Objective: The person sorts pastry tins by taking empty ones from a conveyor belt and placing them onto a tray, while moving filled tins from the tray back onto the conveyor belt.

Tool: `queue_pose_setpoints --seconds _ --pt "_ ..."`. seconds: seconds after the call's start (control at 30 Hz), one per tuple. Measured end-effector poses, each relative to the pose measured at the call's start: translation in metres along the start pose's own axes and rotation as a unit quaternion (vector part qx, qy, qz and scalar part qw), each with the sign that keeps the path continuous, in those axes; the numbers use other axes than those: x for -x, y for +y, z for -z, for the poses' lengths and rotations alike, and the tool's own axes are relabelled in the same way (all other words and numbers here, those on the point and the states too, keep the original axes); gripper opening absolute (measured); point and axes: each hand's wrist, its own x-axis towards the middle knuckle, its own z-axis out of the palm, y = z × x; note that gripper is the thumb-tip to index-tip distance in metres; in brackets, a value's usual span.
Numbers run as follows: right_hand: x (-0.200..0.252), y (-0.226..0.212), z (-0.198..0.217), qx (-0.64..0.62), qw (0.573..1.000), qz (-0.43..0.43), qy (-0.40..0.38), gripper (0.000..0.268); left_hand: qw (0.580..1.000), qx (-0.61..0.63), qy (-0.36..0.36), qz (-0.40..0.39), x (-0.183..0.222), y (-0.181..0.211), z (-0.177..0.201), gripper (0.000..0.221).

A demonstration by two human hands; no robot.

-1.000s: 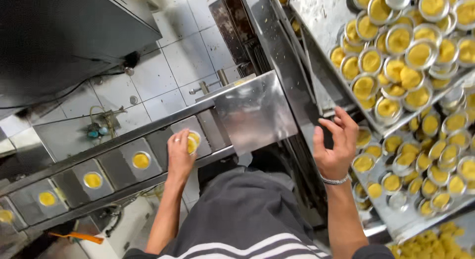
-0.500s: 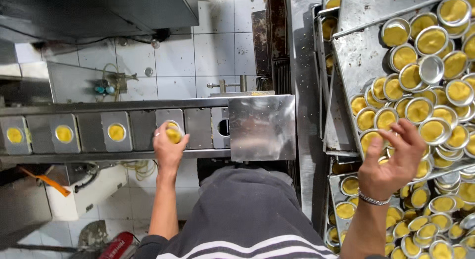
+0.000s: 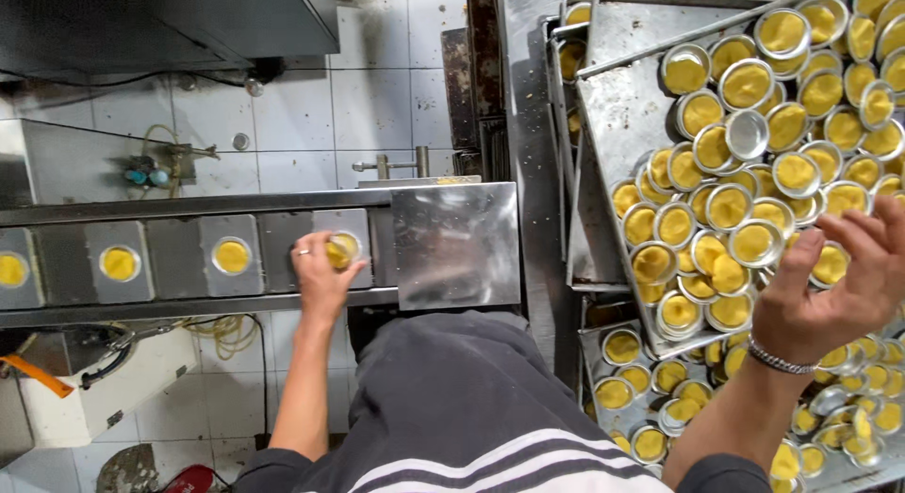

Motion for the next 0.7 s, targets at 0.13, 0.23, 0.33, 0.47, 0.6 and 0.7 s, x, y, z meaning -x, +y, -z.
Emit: queue_pose_setpoints --seconds 0.13,0.23,0.33,0.47,0.6,0.7 --pt "-0.012 0.038 -0.003 0.024 1.000 -0.004 -0.007 0.017 0.999 -0.014 0.040 -0.009 0.006 -0.009 0.012 0.077" --pt "-0.019 0.066 -0.024 0.004 0.986 -0.070 -0.150 0.019 0.994 0.022 0.104 0.001 0.012 -0.008 0.016 0.073" --pt "-0.024 0.091 -0.057 -0.035 0.964 -0.036 -0.259 0.041 0.996 0.050 0.069 0.034 0.016 0.003 0.013 0.078" --pt "-0.035 0.112 -0.082 0.113 0.901 -0.050 -0.416 0.079 0.998 0.049 0.023 0.033 0.011 0.035 0.020 0.076" --pt "-0.027 0.152 -0.112 0.190 0.897 0.064 -0.394 0.061 0.999 0.030 -0.012 -0.001 0.010 0.046 0.024 0.076" --pt "-0.020 0.184 -0.114 0.216 0.895 0.089 -0.379 0.079 0.999 0.034 0.006 -0.010 0.009 0.026 0.016 0.081"
